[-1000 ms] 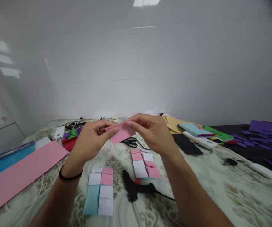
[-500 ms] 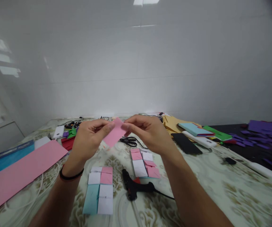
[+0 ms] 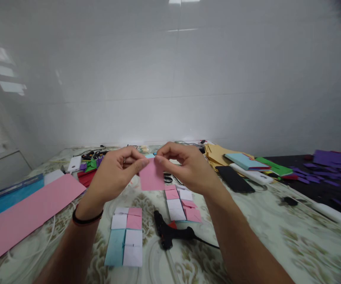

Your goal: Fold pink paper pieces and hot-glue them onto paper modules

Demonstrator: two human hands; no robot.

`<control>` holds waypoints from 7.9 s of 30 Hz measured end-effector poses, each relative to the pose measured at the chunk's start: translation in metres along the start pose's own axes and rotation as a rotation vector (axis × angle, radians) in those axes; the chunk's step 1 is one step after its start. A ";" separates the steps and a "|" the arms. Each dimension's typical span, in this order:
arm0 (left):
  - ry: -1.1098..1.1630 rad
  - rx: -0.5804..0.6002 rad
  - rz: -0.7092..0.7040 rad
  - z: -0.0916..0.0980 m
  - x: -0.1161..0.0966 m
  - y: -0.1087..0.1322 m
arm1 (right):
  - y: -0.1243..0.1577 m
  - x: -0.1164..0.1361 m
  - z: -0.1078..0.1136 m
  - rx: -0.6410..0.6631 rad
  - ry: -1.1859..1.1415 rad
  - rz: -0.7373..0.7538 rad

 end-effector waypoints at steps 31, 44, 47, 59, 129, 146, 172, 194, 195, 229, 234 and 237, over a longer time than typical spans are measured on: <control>0.224 -0.380 -0.035 0.006 0.014 -0.004 | 0.000 -0.010 0.010 -0.073 -0.209 -0.054; 0.366 -0.297 0.094 0.001 0.023 -0.010 | 0.001 -0.010 0.009 -0.035 -0.100 0.122; 0.334 -0.204 0.098 -0.003 0.023 -0.010 | 0.001 -0.007 0.009 -0.076 0.044 0.176; 0.444 0.120 0.388 -0.051 0.049 0.046 | 0.066 -0.017 -0.006 0.174 0.016 -0.085; 0.190 0.260 0.633 -0.060 0.089 0.134 | 0.159 -0.047 -0.049 0.106 -0.439 -0.789; 0.186 0.169 0.488 -0.041 0.073 0.122 | 0.153 -0.039 -0.037 0.212 -0.021 -0.467; 0.160 0.211 0.563 -0.055 0.076 0.134 | 0.159 -0.042 -0.047 0.108 -0.168 -0.683; 0.028 0.412 0.563 -0.058 0.085 0.131 | 0.159 -0.046 -0.047 0.187 -0.178 -0.754; 0.012 0.405 0.555 -0.057 0.085 0.131 | 0.159 -0.046 -0.047 0.185 -0.192 -0.765; -0.152 0.355 0.287 -0.052 0.083 0.126 | 0.161 -0.042 -0.052 0.053 -0.078 -0.623; -0.153 0.407 0.349 -0.049 0.078 0.124 | 0.159 -0.044 -0.055 0.086 -0.094 -0.595; -0.183 0.422 0.375 -0.049 0.078 0.123 | 0.156 -0.044 -0.055 0.085 -0.133 -0.584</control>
Point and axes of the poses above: each hand's wrist, its own y-axis away from the middle knuckle, its own z-axis out of the back of the hand, x = y × z, the point moved 2 cm from there along -y, towards the middle knuckle, and after that the axes turned 4 degrees about -x, right-handed, at the moved point
